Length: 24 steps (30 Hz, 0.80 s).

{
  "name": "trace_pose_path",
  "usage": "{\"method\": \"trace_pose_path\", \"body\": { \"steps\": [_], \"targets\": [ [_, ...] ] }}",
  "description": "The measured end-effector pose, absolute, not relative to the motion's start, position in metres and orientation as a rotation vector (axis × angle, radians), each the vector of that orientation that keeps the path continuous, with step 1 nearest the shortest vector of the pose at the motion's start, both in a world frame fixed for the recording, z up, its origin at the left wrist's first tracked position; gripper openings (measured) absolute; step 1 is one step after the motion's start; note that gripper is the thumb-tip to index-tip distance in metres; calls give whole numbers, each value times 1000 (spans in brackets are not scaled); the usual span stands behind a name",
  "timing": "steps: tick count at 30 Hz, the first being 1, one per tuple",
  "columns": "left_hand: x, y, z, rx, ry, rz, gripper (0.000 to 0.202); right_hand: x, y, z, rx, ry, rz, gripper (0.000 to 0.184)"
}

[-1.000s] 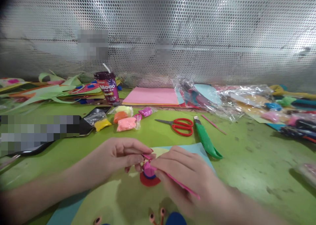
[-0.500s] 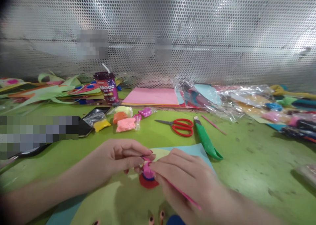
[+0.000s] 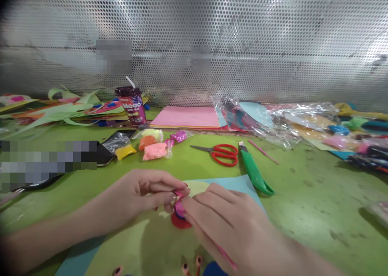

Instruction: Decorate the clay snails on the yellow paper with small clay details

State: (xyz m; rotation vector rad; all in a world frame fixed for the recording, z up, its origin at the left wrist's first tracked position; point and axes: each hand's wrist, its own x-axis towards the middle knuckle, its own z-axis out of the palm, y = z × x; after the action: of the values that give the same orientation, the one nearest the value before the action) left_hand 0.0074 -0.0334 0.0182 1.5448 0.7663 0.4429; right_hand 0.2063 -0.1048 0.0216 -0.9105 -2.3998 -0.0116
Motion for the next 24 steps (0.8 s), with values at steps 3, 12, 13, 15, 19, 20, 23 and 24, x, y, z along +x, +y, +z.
{"method": "trace_pose_path", "body": {
  "steps": [3, 12, 13, 15, 19, 20, 23, 24],
  "targets": [
    [8, -33, 20, 1526, 762, 451, 18, 206, -106, 22, -895, -2372, -99, 23],
    [7, -32, 18, 1513, 742, 414, 23, 203, -103, 27, -894, -2287, -150, 27],
    [7, -32, 18, 1518, 748, 410, 23, 203, -103, 26, -891, -2279, -144, 27],
    [6, -32, 17, 1528, 759, 404, 24, 204, -104, 23, -898, -2282, -144, 27],
    [5, -28, 16, 1527, 765, 386, 27, 207, -104, 23, -893, -2278, -110, 32],
    [5, -27, 16, 1522, 754, 385, 28, 207, -104, 24, -889, -2266, -96, 34],
    [5, -27, 16, 1516, 695, 403, 31, 208, -104, 27, -931, -2210, -65, 37],
    [5, -27, 16, 1517, 679, 407, 33, 207, -103, 28, -970, -2188, -57, 36]
  ]
}}
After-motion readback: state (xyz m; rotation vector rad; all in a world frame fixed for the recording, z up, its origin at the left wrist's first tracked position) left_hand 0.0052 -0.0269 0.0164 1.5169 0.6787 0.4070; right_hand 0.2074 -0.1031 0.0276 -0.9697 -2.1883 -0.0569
